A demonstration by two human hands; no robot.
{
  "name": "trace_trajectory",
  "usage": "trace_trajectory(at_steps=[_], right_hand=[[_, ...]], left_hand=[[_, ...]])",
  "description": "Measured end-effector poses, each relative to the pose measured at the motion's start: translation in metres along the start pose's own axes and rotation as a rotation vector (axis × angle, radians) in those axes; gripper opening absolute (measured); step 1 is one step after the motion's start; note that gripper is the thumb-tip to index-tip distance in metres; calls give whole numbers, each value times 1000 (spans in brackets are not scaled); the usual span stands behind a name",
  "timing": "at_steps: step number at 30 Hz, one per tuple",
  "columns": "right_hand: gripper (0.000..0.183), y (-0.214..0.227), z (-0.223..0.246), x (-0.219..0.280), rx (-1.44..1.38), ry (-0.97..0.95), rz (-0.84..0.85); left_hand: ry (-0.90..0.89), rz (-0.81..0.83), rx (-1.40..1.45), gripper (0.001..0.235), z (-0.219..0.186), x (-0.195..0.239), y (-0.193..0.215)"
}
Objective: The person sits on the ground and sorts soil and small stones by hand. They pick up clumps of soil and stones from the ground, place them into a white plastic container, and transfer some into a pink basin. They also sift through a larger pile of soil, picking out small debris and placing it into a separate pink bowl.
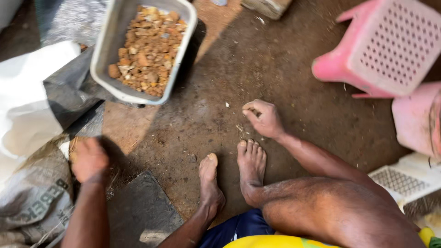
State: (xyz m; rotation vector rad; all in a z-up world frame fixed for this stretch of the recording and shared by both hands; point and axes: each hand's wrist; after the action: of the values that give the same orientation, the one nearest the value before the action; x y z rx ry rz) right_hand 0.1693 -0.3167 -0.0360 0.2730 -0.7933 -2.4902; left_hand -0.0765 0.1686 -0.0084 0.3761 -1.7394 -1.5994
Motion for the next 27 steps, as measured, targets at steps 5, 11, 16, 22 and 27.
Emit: trace_trajectory(at_steps=[5, 11, 16, 22, 27], right_hand=[[7, 54, -21, 47, 249, -181, 2], [13, 37, -17, 72, 324, 87, 11], [8, 23, -23, 73, 461, 77, 8], [8, 19, -32, 67, 438, -67, 131], [7, 15, -22, 71, 287, -132, 132]], left_hand=[[-18, 162, -493, 46, 15, -48, 55], [-64, 911, -417, 48, -100, -55, 83], [-511, 1072, -198, 37, -217, 14, 70], [-137, 1059, 674, 38, -321, 62, 35], [-1300, 295, 223, 37, -338, 62, -16]])
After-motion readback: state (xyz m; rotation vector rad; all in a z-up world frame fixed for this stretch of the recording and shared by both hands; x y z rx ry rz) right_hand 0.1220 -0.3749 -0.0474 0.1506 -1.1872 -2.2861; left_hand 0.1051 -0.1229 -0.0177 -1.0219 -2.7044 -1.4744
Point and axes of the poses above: each hand's wrist, its own x-axis away from the middle knuckle, its own y-axis out of the back of the hand, z = x × y, and after that the axes turned 11 degrees about x, right-handed
